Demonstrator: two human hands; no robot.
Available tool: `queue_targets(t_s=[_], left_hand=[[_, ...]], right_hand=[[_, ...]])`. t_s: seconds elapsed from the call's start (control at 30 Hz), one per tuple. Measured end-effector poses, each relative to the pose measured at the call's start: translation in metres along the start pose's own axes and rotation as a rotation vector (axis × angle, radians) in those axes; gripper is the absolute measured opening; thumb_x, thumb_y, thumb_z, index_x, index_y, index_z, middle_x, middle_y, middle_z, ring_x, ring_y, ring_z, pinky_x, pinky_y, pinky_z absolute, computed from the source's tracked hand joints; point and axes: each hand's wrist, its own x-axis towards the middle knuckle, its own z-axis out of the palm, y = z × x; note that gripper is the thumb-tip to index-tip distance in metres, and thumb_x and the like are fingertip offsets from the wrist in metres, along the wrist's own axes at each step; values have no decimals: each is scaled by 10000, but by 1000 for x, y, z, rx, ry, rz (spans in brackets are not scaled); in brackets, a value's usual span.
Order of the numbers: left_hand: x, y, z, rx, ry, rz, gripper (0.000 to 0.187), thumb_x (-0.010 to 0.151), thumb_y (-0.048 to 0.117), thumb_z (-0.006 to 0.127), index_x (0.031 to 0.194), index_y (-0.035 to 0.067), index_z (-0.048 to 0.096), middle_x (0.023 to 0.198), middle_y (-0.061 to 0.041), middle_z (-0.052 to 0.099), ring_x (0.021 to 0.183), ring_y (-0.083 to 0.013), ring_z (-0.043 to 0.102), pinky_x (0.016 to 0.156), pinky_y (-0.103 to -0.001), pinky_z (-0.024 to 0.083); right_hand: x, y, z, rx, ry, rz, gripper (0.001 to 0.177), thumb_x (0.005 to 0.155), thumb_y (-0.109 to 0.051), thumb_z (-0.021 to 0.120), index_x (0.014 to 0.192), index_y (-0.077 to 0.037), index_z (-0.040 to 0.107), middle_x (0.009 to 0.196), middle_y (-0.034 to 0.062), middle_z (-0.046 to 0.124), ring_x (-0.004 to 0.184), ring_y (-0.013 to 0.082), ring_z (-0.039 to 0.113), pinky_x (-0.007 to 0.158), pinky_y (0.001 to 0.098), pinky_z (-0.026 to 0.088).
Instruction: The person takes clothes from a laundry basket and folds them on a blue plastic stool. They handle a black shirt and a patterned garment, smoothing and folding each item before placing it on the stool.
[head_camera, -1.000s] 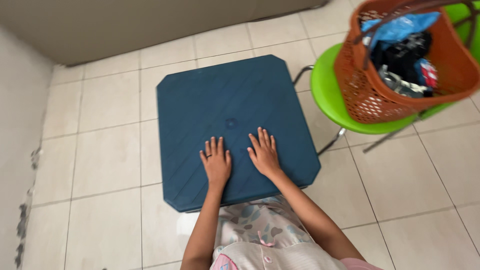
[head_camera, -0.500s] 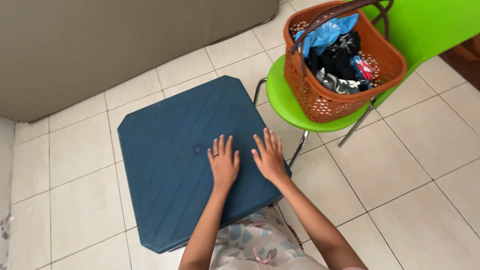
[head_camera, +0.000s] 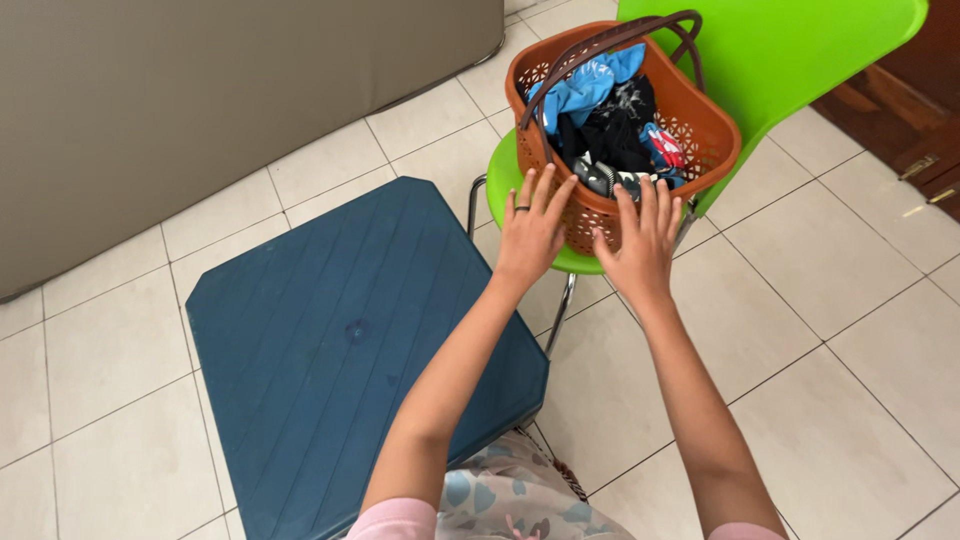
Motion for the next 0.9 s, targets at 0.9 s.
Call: queue_targets(t_s=[0.9], left_hand=[[8,13,-11,-329,-1,57,510,742,-9,777,1197,102,575,1441,-94,541,1456,-441,425,1058,-474,524]], right_hand=[[-7,18,1,205,12,-103,296,832,-108,806,1056,-33,626,1078,114,571,1203,341,507,1201,582,238]])
